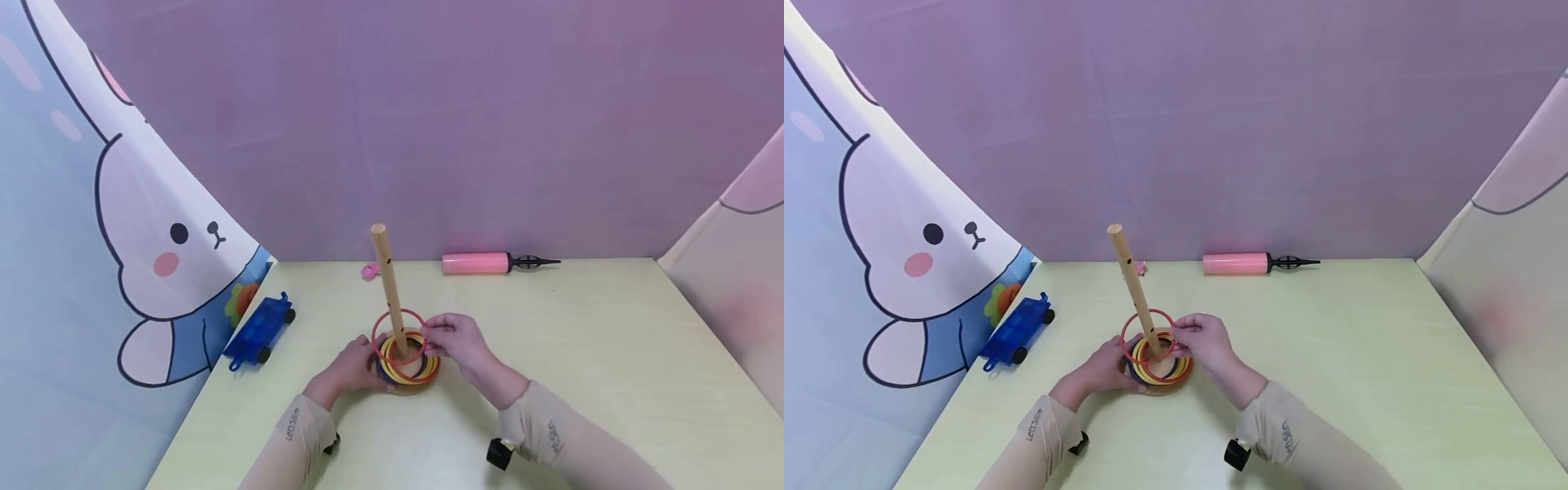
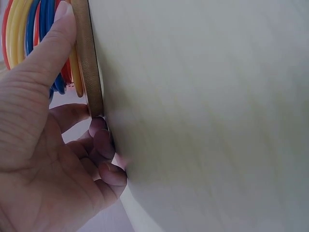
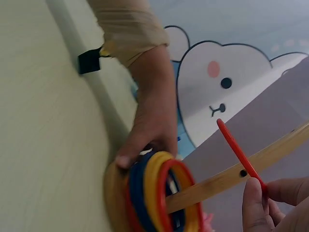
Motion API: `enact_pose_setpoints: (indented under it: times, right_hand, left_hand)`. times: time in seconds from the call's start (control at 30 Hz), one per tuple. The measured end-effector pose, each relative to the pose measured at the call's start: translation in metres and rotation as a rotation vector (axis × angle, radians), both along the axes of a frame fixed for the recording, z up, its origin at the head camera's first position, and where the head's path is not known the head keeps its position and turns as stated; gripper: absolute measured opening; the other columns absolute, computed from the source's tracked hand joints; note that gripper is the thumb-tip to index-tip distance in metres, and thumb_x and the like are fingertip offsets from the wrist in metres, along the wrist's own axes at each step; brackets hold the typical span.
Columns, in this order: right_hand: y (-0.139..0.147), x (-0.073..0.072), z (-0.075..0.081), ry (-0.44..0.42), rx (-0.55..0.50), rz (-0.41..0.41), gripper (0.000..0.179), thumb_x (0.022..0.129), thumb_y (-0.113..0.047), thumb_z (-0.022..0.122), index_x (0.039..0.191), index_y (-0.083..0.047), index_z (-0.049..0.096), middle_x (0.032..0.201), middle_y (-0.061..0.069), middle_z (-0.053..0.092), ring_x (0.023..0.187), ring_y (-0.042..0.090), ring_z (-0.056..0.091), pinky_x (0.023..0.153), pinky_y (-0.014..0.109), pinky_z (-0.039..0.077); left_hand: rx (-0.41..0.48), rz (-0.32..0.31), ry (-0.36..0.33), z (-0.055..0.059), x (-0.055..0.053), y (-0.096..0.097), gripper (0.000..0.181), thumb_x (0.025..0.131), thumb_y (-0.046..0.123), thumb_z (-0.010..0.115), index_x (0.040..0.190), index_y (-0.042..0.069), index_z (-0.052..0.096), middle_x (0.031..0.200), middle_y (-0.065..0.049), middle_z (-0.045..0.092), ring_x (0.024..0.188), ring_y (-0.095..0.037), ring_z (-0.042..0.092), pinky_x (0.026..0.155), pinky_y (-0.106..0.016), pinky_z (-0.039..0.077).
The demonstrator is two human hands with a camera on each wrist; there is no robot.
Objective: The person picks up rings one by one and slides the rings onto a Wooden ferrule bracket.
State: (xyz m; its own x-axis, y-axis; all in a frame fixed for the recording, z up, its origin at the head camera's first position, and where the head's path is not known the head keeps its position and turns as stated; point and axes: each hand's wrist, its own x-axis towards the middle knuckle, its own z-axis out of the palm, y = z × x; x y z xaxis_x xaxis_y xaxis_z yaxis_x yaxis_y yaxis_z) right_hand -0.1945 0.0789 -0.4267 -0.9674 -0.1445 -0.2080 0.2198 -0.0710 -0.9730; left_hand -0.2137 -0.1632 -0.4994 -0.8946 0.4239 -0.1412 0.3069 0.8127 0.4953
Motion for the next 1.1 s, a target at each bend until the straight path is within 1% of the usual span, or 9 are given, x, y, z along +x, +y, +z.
enact_pose_setpoints:
  times: [0.17, 0.27, 0.4, 0.5, 0.7, 0.77, 0.87, 1.0, 1.1]
  right_hand:
    - [0.0, 0.001, -0.02, -0.023, 0.015, -0.014, 0.015, 0.091, 0.004, 0.063, 0.103, 0.012, 0.062, 0.094, 0.023, 0.067, 0.061, 0.016, 0.063, 0.062, 0.029, 0.055]
    - [0.0, 0.001, -0.026, -0.024, 0.022, -0.019, 0.015, 0.091, 0.004, 0.063, 0.103, 0.012, 0.062, 0.095, 0.025, 0.067, 0.06, 0.015, 0.062, 0.062, 0.029, 0.055]
    - [0.001, 0.0, -0.031, -0.018, 0.03, -0.03, 0.016, 0.09, 0.003, 0.065, 0.102, 0.012, 0.063, 0.091, 0.025, 0.066, 0.059, 0.015, 0.062, 0.061, 0.03, 0.055]
    - [0.002, 0.0, -0.034, -0.026, 0.046, -0.034, 0.015, 0.09, 0.002, 0.066, 0.101, 0.012, 0.064, 0.09, 0.024, 0.066, 0.058, 0.015, 0.061, 0.061, 0.031, 0.055]
    - [0.005, 0.002, -0.039, -0.023, 0.071, -0.031, 0.015, 0.09, 0.004, 0.065, 0.101, 0.012, 0.064, 0.09, 0.026, 0.067, 0.057, 0.015, 0.062, 0.062, 0.034, 0.056]
    - [0.006, 0.003, -0.04, -0.013, 0.074, -0.028, 0.015, 0.089, 0.004, 0.064, 0.102, 0.013, 0.063, 0.089, 0.025, 0.067, 0.058, 0.016, 0.062, 0.062, 0.034, 0.056]
    - [0.008, 0.005, -0.041, 0.011, 0.093, -0.03, 0.015, 0.089, 0.004, 0.065, 0.102, 0.013, 0.064, 0.085, 0.021, 0.067, 0.06, 0.018, 0.063, 0.062, 0.036, 0.056]
    - [0.013, 0.008, -0.039, 0.048, 0.128, -0.038, 0.017, 0.088, 0.003, 0.066, 0.102, 0.011, 0.065, 0.084, 0.016, 0.068, 0.064, 0.022, 0.065, 0.065, 0.041, 0.056]
    - [0.021, 0.012, -0.036, 0.071, 0.145, -0.039, 0.02, 0.088, 0.002, 0.066, 0.105, 0.012, 0.064, 0.088, 0.019, 0.067, 0.067, 0.026, 0.066, 0.065, 0.04, 0.056]
  left_hand:
    - [0.004, 0.013, -0.029, 0.001, 0.0, 0.002, 0.1, 0.064, 0.052, 0.088, 0.148, 0.021, 0.044, 0.096, 0.0, 0.044, 0.086, -0.018, 0.043, 0.075, -0.035, 0.039]
    - [0.001, 0.013, -0.037, 0.001, -0.001, 0.002, 0.103, 0.064, 0.052, 0.087, 0.15, 0.021, 0.041, 0.096, -0.001, 0.044, 0.086, -0.018, 0.043, 0.075, -0.034, 0.039]
    - [0.001, 0.005, -0.034, 0.001, -0.001, 0.003, 0.108, 0.064, 0.052, 0.087, 0.153, 0.022, 0.033, 0.095, -0.001, 0.044, 0.085, -0.018, 0.043, 0.074, -0.034, 0.039]
    - [0.0, -0.005, -0.028, 0.001, -0.001, 0.004, 0.11, 0.065, 0.052, 0.087, 0.155, 0.023, 0.03, 0.096, -0.002, 0.044, 0.085, -0.018, 0.043, 0.075, -0.034, 0.04]
    - [0.002, -0.009, -0.03, 0.001, 0.0, 0.005, 0.111, 0.065, 0.052, 0.087, 0.155, 0.02, 0.029, 0.097, -0.003, 0.044, 0.085, -0.018, 0.043, 0.077, -0.036, 0.04]
    - [0.005, -0.002, -0.039, 0.002, 0.0, 0.005, 0.111, 0.065, 0.051, 0.087, 0.155, 0.019, 0.03, 0.097, -0.003, 0.045, 0.086, -0.019, 0.043, 0.078, -0.037, 0.04]
    - [0.006, 0.011, -0.05, 0.003, 0.001, 0.005, 0.112, 0.064, 0.051, 0.087, 0.155, 0.02, 0.029, 0.098, -0.003, 0.045, 0.087, -0.019, 0.043, 0.079, -0.038, 0.041]
    - [0.01, 0.015, -0.045, 0.003, 0.001, 0.002, 0.114, 0.064, 0.051, 0.088, 0.156, 0.019, 0.027, 0.101, -0.003, 0.046, 0.089, -0.019, 0.043, 0.08, -0.038, 0.041]
    - [0.016, 0.013, -0.037, 0.002, 0.001, -0.001, 0.118, 0.063, 0.051, 0.088, 0.156, 0.017, 0.023, 0.102, -0.003, 0.046, 0.09, -0.019, 0.043, 0.081, -0.039, 0.042]
